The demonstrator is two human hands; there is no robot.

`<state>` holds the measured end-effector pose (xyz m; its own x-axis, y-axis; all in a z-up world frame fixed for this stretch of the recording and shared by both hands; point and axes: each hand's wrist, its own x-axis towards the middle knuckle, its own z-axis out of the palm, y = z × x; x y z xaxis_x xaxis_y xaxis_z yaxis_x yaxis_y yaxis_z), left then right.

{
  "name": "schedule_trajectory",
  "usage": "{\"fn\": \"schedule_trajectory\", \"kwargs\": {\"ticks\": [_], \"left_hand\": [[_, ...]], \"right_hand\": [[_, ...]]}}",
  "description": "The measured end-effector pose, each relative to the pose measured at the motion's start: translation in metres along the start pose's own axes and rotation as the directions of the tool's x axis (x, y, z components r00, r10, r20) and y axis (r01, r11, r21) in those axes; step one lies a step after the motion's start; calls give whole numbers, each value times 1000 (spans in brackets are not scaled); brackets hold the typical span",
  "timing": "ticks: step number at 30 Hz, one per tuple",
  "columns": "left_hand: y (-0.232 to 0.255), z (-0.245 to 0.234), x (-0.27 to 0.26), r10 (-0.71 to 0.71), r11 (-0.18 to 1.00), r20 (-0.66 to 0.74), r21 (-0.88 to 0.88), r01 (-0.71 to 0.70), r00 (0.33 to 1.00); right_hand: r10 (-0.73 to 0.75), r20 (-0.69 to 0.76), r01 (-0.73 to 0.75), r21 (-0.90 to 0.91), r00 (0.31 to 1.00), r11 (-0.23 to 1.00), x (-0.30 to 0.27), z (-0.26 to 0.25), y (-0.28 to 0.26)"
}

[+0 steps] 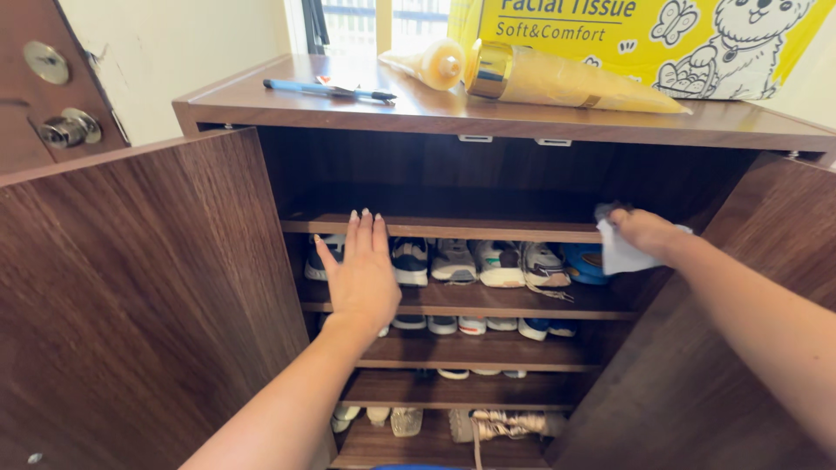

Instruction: The person wipes the inside of a wooden shoe cabinet with a white wipe. Then, the person takes out a pair of white sneakers and wipes them thoroughly with the same wipe before placing them back in the cabinet.

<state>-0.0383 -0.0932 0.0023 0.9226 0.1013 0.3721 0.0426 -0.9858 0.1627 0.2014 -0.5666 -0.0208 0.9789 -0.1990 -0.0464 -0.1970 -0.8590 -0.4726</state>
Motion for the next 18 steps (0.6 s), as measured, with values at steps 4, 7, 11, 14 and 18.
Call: {"fn": "schedule_trajectory", "kwargs": {"ticks": [4, 7, 11, 14, 18], "left_hand": [[-3, 17, -1, 64, 998, -131, 2, -64, 989], [-10, 30, 0, 134, 986, -278, -58, -156, 951], [-10, 41, 12, 167, 980, -343, -49, -195, 924], [-8, 50, 16, 173, 981, -349, -20, -192, 921], [-10, 55, 18, 178, 982, -354, 9, -187, 918]], "right_hand": [[-73, 46, 80, -176, 996, 981, 44, -1, 14], [24, 138, -32, 60, 990, 998, 77, -1, 22], [-276, 188, 298, -105, 943, 949, 111, -7, 19], [-235, 221, 270, -148, 947, 951, 127, 3, 13], [-162, 281, 204, -127, 946, 971, 145, 22, -21]]}}
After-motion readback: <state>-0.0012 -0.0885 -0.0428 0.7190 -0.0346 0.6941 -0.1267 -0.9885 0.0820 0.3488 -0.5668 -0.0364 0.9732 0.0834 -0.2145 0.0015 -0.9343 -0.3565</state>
